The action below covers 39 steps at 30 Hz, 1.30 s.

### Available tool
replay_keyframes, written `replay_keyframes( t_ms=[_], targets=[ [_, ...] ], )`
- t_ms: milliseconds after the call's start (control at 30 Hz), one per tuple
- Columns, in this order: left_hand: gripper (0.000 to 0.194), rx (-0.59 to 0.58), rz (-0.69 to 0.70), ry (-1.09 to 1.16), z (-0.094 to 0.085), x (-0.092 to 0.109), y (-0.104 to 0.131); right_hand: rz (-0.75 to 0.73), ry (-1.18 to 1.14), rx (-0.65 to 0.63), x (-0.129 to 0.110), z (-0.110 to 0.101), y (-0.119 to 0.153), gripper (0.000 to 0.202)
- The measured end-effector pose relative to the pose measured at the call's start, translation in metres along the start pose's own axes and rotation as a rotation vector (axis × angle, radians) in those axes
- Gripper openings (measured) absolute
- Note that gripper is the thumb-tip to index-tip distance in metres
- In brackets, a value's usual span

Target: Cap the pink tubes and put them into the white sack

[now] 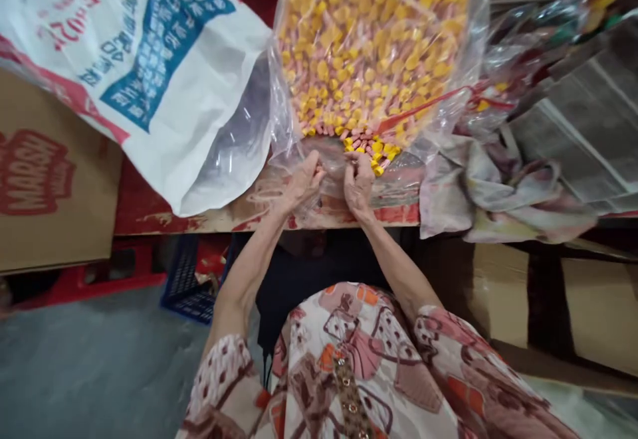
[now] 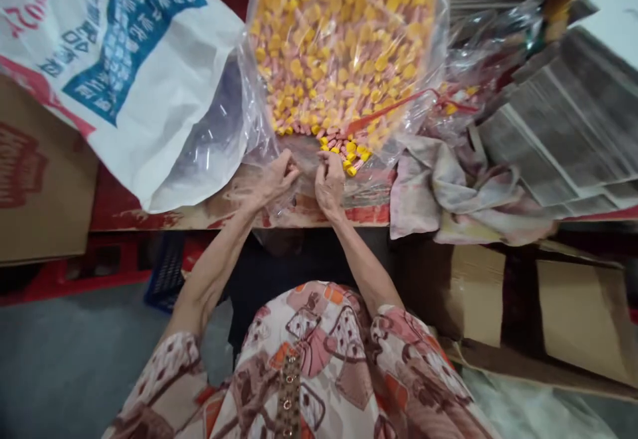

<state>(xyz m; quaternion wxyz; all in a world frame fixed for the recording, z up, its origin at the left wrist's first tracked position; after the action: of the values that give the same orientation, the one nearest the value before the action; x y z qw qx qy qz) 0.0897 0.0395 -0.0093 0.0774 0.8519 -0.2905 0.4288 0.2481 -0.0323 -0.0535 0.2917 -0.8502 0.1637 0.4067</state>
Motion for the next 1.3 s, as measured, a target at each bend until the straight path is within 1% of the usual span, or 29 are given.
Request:
replay_keyframes(
  t_ms=[67, 100, 167, 200, 267, 300, 367, 433, 467, 567, 633, 700, 767, 833, 900, 967, 1000, 1033, 1100, 1167, 1200, 1267, 1300],
  targets=[
    [0.005, 0.02, -0.058, 0.022, -0.013, -0.003, 0.003, -0.042, 0.001, 0.017, -0.001, -0.001, -0.001, 0.029],
    [0.005, 0.038, -0.076, 0.014, -0.02, -0.004, 0.007, -0.067, -0.001, 0.016, -0.004, 0.0, -0.002, 0.029],
    [0.017, 0.053, -0.08, -0.044, -0.031, -0.001, 0.017, -0.099, -0.006, 0.01, -0.009, 0.002, -0.004, 0.029],
    [0.02, 0.044, -0.081, -0.08, -0.034, 0.0, 0.022, -0.108, -0.008, 0.004, -0.012, 0.002, -0.004, 0.029],
    [0.015, 0.042, -0.094, -0.127, -0.039, 0.0, 0.033, -0.129, -0.014, -0.011, -0.018, -0.001, -0.004, 0.03],
    [0.011, 0.073, -0.1, -0.131, -0.043, -0.001, 0.038, -0.146, -0.018, -0.018, -0.02, -0.004, -0.003, 0.03],
    [0.006, 0.186, -0.102, -0.131, -0.054, -0.004, 0.05, -0.195, -0.021, -0.038, -0.024, -0.011, 0.001, 0.031],
    [0.012, 0.279, -0.114, -0.151, -0.062, -0.008, 0.063, -0.243, 0.002, -0.064, -0.023, -0.017, 0.004, 0.03],
    [0.017, 0.293, -0.128, -0.167, -0.064, -0.011, 0.069, -0.258, 0.027, -0.079, -0.021, -0.02, 0.003, 0.03],
    [0.029, 0.255, -0.158, -0.193, -0.065, -0.015, 0.079, -0.279, 0.119, -0.111, -0.013, -0.021, -0.006, 0.032],
    [0.029, 0.242, -0.142, -0.201, -0.066, -0.01, 0.082, -0.291, 0.18, -0.135, -0.012, -0.016, -0.018, 0.038],
    [0.025, 0.244, -0.126, -0.231, -0.065, -0.003, 0.084, -0.281, 0.273, -0.177, -0.012, -0.006, -0.03, 0.044],
    [0.025, 0.229, -0.144, -0.268, -0.062, 0.0, 0.085, -0.235, 0.4, -0.243, -0.01, 0.007, -0.039, 0.043],
    [0.024, 0.193, -0.198, -0.289, -0.059, -0.003, 0.088, -0.198, 0.5, -0.308, -0.008, 0.019, -0.042, 0.035],
    [0.022, 0.168, -0.246, -0.289, -0.059, -0.006, 0.09, -0.192, 0.542, -0.338, -0.006, 0.025, -0.042, 0.034],
    [0.017, 0.147, -0.244, -0.274, -0.056, -0.003, 0.093, -0.178, 0.557, -0.316, -0.004, 0.026, -0.041, 0.039],
    [0.017, 0.126, -0.228, -0.267, -0.052, 0.002, 0.094, -0.162, 0.564, -0.296, -0.002, 0.025, -0.041, 0.042],
    [0.018, 0.093, -0.209, -0.266, -0.045, 0.007, 0.094, -0.147, 0.568, -0.28, 0.0, 0.024, -0.042, 0.045],
    [0.021, -0.011, -0.179, -0.311, -0.025, 0.019, 0.095, -0.134, 0.567, -0.277, 0.003, 0.024, -0.042, 0.047],
    [0.018, -0.113, -0.173, -0.409, -0.007, 0.026, 0.094, -0.144, 0.551, -0.297, 0.004, 0.025, -0.042, 0.046],
    [0.015, -0.149, -0.172, -0.453, -0.002, 0.028, 0.093, -0.157, 0.536, -0.303, 0.004, 0.025, -0.042, 0.046],
    [0.012, -0.163, -0.165, -0.474, -0.001, 0.028, 0.089, -0.2, 0.479, -0.285, 0.0, 0.021, -0.042, 0.043],
    [0.012, -0.136, -0.156, -0.436, -0.006, 0.027, 0.086, -0.227, 0.439, -0.264, -0.002, 0.018, -0.042, 0.042]
  ],
)
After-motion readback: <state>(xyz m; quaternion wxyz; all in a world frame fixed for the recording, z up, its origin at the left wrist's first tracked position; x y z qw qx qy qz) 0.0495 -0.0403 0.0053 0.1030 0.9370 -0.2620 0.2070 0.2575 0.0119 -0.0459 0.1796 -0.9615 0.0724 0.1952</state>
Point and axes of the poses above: each hand's wrist, its own y-axis away from the middle knuckle, its own z-axis out of the palm, x = y × z, the point moved 7 cm from there along -y, towards the middle knuckle, and after that the axes turned 10 degrees about y, right-handed, at the moved point
